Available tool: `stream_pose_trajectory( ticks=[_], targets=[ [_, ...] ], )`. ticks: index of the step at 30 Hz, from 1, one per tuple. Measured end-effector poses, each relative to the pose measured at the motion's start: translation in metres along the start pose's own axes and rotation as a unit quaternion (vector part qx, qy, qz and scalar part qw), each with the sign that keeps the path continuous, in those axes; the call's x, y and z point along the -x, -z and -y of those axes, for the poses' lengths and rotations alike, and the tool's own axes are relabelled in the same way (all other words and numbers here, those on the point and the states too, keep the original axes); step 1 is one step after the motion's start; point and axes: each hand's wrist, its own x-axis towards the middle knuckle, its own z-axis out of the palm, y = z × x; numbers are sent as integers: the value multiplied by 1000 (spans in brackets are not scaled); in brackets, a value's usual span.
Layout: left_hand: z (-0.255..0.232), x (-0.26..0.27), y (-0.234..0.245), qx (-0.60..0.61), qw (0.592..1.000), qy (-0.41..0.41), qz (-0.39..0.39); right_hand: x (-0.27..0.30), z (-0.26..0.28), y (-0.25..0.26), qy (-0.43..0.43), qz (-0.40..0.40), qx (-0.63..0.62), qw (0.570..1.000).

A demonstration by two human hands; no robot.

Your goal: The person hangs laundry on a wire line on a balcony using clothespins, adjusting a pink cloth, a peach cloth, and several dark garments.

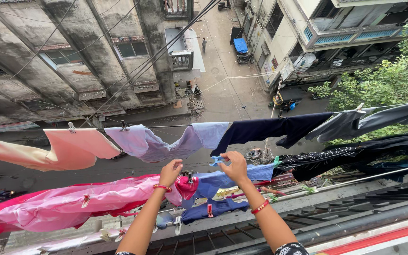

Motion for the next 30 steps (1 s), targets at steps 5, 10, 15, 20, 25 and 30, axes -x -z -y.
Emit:
stream_pose_trajectory(
  ticks=[5, 10, 15, 20, 25, 30],
  targets=[
    [-8, -33, -35, 27, 1000, 9, 10, -77, -80, -50, 82, -26, 104, 991],
    [-1, -27, -47, 54, 998, 23, 21, -137, -133, -98, 73, 11, 178, 981],
    [20, 6, -31, 105, 991, 75, 19, -149, -138, -127, 46, 62, 197, 977],
    [31, 30, -12, 173, 979, 107, -2, -132, -127, -128, 4, 93, 190, 977],
    [33, 29, -6, 186, 977, 104, -12, -108, -126, -126, -46, -100, 81, 991],
    [28, 13, -22, 148, 982, 115, -18, -70, -175, -149, -404, -189, -187, 875]
  ],
)
